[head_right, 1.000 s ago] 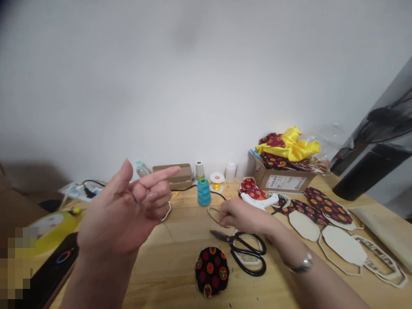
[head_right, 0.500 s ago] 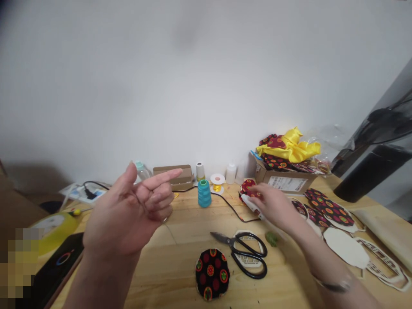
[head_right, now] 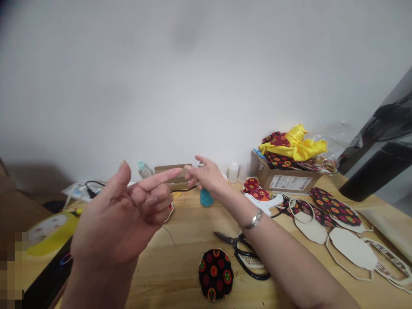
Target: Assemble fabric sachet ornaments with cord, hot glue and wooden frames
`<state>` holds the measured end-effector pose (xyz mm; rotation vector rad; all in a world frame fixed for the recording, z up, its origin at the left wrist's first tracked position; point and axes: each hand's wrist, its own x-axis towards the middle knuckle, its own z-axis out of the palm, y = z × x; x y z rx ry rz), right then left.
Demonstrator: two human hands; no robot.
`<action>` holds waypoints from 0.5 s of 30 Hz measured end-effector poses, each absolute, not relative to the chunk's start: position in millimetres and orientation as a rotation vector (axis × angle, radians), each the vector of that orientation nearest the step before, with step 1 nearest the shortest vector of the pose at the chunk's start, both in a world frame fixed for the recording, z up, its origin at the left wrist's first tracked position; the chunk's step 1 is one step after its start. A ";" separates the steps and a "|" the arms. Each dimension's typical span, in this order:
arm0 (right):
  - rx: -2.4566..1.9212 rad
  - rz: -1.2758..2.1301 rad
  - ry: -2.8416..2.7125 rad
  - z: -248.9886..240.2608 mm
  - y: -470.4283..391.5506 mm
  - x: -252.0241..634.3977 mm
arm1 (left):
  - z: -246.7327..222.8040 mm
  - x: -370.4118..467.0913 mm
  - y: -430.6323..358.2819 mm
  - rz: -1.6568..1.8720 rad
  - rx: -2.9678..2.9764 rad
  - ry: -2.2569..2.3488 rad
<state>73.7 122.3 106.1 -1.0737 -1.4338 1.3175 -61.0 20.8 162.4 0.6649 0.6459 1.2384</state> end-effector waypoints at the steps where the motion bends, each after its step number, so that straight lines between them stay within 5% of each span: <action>1: -1.042 1.308 -1.349 114.8 130.3 78.4 | 162.5 -60.9 21.1 1.243 0.666 0.649; 10: -0.977 0.706 -1.361 188.6 119.3 152.3 | 158.3 -59.0 23.5 1.265 0.638 0.669; 15: -1.496 0.516 -2.277 170.1 84.8 188.4 | 154.2 -51.8 29.8 1.229 0.619 0.694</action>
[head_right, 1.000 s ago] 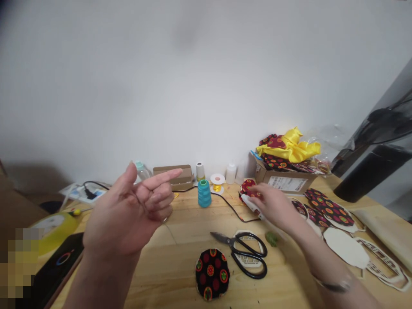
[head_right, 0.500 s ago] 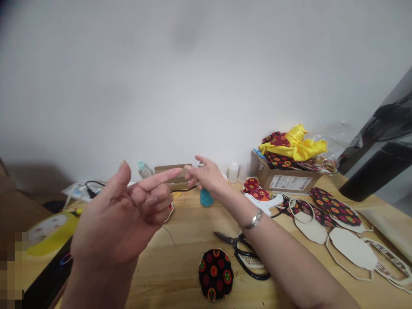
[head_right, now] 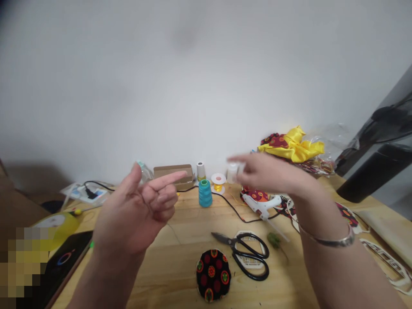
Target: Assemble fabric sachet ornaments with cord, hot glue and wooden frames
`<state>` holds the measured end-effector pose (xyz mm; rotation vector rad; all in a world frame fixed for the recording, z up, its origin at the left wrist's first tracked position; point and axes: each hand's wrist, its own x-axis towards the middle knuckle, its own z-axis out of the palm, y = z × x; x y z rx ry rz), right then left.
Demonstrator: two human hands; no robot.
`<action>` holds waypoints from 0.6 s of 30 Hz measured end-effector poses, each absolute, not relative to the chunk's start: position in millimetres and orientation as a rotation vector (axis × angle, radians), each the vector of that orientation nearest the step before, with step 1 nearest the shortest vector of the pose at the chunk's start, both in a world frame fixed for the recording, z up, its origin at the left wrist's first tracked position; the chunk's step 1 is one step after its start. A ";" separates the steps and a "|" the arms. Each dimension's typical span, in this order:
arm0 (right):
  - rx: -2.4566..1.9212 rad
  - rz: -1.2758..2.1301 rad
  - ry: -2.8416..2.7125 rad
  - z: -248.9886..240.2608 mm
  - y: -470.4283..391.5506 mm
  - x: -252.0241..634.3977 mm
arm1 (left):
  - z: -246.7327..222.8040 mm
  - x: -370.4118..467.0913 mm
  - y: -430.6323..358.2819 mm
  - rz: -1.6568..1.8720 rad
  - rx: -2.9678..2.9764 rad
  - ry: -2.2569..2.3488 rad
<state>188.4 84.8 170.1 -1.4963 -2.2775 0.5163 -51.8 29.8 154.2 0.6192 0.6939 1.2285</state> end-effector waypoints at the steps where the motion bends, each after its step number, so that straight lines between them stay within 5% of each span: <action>1: -1.602 0.406 -2.454 160.6 80.5 191.7 | 152.9 -49.0 31.1 1.217 0.619 0.712; 4: -1.898 -0.081 -2.411 138.6 67.8 190.9 | 146.8 -39.2 34.2 1.173 0.635 0.770; 6: -1.854 -0.074 -2.264 134.9 57.4 183.0 | 141.7 -33.2 35.6 1.150 0.655 0.788; 11: -1.281 0.576 -2.017 138.1 40.0 158.2 | 132.6 -23.5 35.1 1.172 0.739 0.792; 18: -1.111 1.164 -1.789 117.7 54.6 145.4 | 129.5 -17.4 31.4 1.237 0.776 0.807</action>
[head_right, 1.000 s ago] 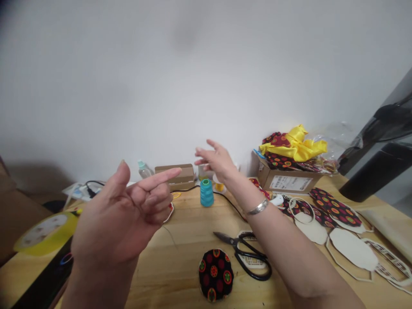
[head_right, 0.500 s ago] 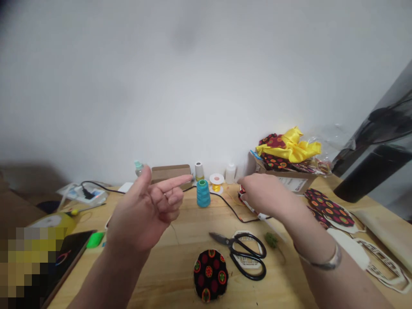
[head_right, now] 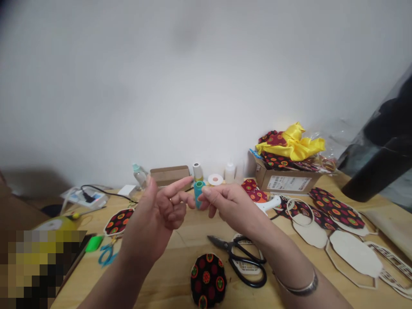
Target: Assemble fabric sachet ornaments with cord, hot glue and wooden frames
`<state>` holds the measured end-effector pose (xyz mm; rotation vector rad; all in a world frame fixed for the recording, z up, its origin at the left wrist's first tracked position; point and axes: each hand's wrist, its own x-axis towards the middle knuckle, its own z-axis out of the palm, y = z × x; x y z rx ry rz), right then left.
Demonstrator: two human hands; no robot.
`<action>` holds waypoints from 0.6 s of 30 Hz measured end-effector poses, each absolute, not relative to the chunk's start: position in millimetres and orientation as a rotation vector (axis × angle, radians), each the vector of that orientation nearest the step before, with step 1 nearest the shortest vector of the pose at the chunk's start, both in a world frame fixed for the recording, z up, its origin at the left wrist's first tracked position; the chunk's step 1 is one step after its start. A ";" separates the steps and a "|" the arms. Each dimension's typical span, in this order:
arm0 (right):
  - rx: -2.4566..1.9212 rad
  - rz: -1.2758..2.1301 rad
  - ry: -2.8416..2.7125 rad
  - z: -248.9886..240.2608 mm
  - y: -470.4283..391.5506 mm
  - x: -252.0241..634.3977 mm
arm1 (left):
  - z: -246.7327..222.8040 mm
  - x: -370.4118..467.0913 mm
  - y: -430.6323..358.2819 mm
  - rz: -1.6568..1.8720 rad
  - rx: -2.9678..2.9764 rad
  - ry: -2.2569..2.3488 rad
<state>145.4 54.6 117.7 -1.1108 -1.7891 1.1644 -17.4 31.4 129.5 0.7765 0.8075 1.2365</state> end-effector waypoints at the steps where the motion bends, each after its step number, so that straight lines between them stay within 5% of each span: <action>1: -1.088 1.198 -1.759 116.0 55.6 144.2 | 129.3 -17.1 31.7 1.250 0.767 0.803; 18: -0.915 1.673 -1.347 95.1 50.1 116.7 | 116.8 -15.1 33.4 1.344 0.889 0.855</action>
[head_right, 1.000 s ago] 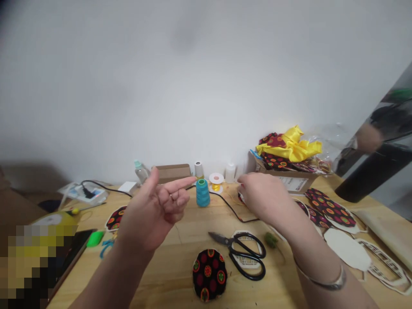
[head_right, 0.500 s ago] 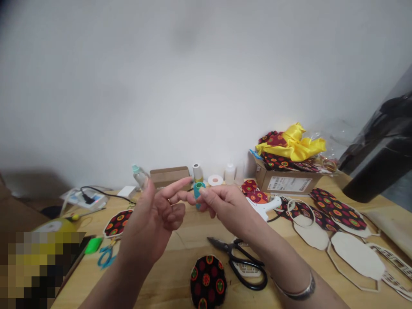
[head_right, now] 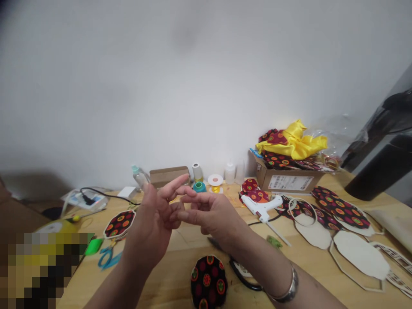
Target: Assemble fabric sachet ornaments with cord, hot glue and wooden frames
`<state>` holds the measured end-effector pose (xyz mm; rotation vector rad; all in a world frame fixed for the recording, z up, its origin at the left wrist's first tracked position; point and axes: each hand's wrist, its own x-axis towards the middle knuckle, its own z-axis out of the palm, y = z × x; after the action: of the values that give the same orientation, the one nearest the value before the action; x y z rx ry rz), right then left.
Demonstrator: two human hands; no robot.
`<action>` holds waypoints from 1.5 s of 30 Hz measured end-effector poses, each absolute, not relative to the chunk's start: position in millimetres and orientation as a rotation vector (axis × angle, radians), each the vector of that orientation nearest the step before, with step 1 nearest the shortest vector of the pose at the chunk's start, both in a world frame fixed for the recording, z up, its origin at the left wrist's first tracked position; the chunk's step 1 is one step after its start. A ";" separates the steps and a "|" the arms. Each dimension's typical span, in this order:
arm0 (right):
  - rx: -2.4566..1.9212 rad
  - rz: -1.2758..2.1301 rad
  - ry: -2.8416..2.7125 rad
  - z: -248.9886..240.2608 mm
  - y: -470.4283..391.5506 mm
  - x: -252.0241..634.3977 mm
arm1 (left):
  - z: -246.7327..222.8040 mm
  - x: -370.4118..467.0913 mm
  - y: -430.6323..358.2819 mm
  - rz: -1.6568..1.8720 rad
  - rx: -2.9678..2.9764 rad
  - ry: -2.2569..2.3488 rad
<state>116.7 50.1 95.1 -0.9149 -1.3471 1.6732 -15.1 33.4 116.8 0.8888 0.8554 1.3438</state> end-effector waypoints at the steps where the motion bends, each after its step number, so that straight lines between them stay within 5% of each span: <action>1: -0.901 1.677 -1.335 95.5 49.4 115.7 | 115.6 -14.9 33.4 1.335 0.903 0.856; 45: -0.851 1.497 -1.271 95.2 49.2 109.8 | 102.7 -10.2 30.2 1.308 1.128 0.956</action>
<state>109.8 49.2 95.2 -0.8512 -1.2712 1.4971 -10.2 30.2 102.7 1.1285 0.9559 1.3076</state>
